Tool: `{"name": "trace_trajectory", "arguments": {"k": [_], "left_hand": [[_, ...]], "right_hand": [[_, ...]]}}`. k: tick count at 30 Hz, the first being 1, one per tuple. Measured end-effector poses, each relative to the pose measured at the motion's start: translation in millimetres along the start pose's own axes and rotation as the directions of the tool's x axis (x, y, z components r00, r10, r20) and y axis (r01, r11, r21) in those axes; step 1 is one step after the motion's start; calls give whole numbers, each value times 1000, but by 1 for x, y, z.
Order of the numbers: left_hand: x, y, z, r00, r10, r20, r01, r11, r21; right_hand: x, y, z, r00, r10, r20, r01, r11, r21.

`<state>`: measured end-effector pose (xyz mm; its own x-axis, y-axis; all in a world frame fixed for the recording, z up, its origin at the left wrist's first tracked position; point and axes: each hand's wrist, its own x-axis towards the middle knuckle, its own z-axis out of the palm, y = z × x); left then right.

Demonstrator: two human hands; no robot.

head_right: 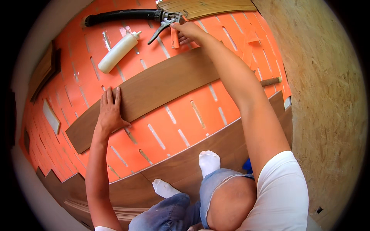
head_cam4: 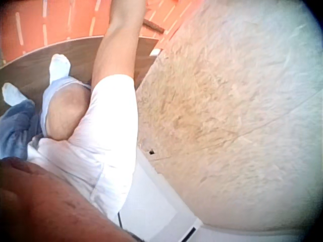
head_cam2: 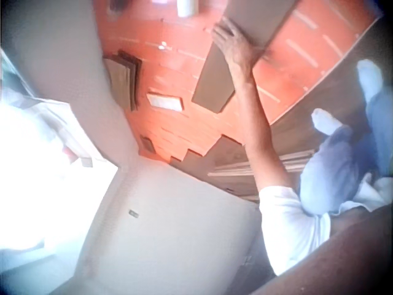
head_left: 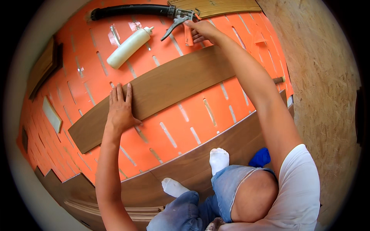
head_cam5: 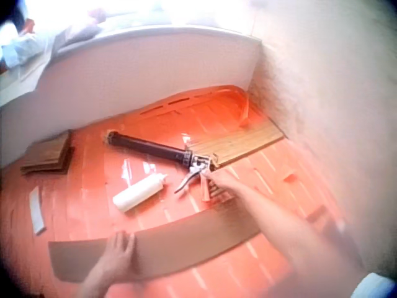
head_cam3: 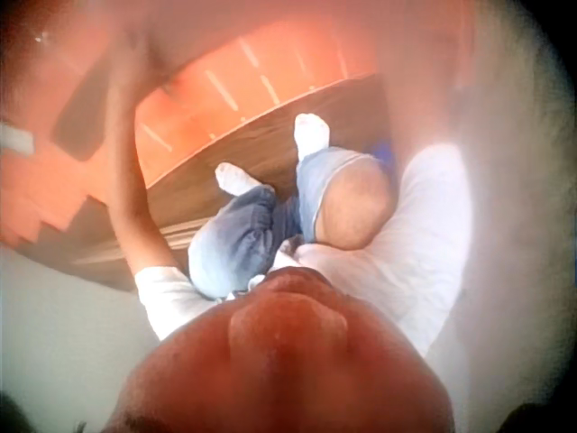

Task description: The person installs wooden floorboards by applying glue to the edges, placing the boards onto the underlayment, tapping them into alignment with a hammer, and wiping away excess adhesive with a blue cloth.

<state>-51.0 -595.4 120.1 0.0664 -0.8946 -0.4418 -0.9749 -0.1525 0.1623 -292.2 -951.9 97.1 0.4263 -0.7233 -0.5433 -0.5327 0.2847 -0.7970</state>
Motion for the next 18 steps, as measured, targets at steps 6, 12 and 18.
{"name": "trace_trajectory", "arguments": {"k": [6,12,18], "left_hand": [[-5,-1,-6,1000,19,-13,-20,1000,-22],[-4,-6,-1,996,65,-57,-63,997,32],[2,-12,9,993,98,-70,-92,993,73]], "right_hand": [[-68,74,-100,867,-212,-451,-60,854,-517],[-125,137,-118,887,-110,-448,-170,825,-540],[-115,118,-120,903,210,-375,-256,963,-78]]}}
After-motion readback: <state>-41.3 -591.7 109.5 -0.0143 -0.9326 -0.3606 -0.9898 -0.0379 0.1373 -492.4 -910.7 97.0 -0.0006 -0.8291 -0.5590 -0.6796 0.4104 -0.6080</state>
